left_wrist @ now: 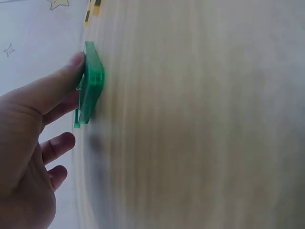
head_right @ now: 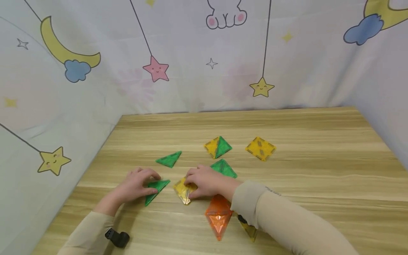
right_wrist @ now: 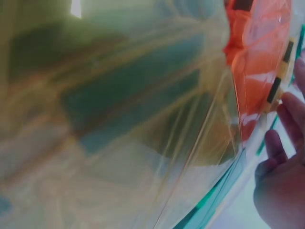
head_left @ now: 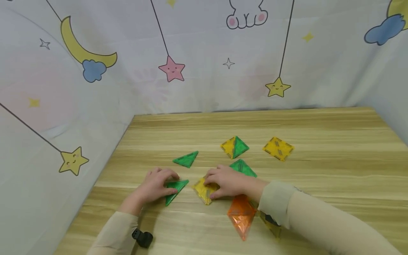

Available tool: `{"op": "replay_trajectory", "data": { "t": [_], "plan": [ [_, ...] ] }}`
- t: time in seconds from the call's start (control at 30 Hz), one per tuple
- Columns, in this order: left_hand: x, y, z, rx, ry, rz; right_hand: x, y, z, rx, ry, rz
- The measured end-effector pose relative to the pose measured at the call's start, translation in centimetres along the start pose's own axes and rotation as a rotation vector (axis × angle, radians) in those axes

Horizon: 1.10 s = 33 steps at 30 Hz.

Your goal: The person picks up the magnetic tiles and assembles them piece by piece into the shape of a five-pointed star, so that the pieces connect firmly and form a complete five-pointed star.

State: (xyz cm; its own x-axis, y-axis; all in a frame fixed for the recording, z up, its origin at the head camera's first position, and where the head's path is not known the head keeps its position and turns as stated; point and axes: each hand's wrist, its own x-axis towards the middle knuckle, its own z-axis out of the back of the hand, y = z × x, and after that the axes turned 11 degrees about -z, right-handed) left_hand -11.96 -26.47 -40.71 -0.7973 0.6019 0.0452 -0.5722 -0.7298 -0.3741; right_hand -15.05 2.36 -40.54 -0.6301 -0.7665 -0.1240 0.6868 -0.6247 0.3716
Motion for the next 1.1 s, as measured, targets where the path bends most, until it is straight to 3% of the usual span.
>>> {"op": "replay_trajectory", "data": {
  "t": [0.27,0.43,0.63,0.73,1.1],
  "plan": [
    [-0.4,1.1,-0.1,0.0,-0.046,0.052,0.7,-0.7,1.0,0.149,0.017,-0.026],
    [-0.5,1.5,-0.1,-0.031,-0.065,0.084,3.0,-0.9,1.8,0.197,-0.002,-0.158],
    [-0.8,1.5,-0.1,-0.074,-0.074,0.072,5.7,-0.3,2.1,0.275,-0.027,-0.311],
    [-0.9,1.5,-0.1,-0.081,-0.065,0.062,6.7,0.3,2.2,0.296,-0.015,-0.333],
    [-1.1,1.8,0.2,-0.087,-0.035,0.072,8.7,1.8,1.9,0.115,0.063,-0.284]
  ]
}}
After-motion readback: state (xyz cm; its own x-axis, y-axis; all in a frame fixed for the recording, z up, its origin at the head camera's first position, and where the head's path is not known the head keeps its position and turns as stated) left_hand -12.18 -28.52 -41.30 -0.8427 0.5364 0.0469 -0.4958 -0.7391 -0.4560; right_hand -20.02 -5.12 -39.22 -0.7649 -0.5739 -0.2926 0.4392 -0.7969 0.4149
